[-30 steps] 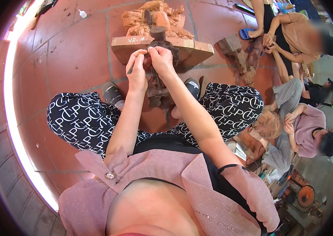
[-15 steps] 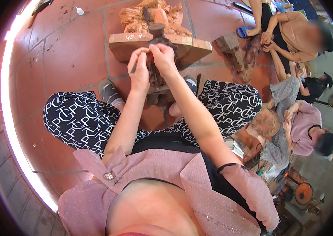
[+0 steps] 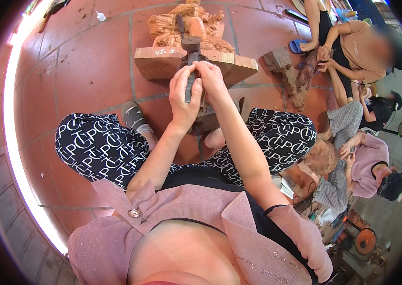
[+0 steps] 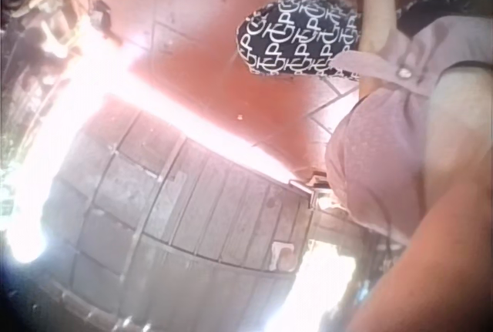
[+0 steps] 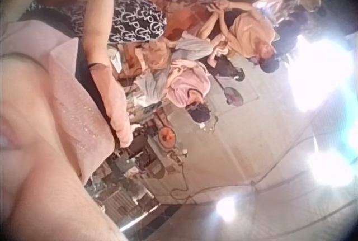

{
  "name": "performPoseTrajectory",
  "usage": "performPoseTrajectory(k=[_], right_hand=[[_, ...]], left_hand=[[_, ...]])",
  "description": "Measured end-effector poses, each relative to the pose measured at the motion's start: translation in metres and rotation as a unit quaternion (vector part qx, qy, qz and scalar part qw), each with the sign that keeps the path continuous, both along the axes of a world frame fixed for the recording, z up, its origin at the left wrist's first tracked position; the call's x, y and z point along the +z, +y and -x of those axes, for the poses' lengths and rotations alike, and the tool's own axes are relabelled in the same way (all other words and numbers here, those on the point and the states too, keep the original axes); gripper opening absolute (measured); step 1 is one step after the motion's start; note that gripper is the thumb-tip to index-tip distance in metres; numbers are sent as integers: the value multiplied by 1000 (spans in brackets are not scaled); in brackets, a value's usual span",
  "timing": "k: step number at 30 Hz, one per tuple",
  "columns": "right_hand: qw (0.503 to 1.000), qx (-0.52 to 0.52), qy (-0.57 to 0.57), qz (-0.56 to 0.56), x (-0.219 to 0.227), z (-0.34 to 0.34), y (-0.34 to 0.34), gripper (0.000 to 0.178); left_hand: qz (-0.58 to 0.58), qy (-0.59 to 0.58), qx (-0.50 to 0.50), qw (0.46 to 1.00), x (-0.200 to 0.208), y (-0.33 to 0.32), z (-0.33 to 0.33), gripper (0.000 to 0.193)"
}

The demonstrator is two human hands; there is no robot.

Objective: The person sits on the floor and carves a piece of wood using a small knife. They hold the wood steady with one hand and use the other to scrape and shape the surface. The person occasionally pauses to inspect the wood or adjust their grip.

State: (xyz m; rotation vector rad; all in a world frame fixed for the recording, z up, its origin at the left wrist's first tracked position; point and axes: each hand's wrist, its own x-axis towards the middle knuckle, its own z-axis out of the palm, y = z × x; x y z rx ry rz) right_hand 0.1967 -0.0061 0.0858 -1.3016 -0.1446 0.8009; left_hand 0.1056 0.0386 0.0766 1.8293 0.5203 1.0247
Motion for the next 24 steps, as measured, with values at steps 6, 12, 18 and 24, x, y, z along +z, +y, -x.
performPoseTrajectory(k=[6, 12, 18, 24], right_hand=[[1000, 3, -16, 20, -21, -3, 4, 19], [994, 5, -93, 54, -13, -10, 15, 21], [991, 23, -93, 97, -25, -10, 9, 23], [993, -14, -106, 50, -16, -5, 11, 24]], left_hand=[[11, 8, 0, 1000, -15, -1, 2, 31], [37, -7, -8, 999, -10, 9, -3, 29], [20, 9, -7, 1000, -13, 10, 2, 27], [13, 0, -6, 1000, -13, 10, 1, 28]])
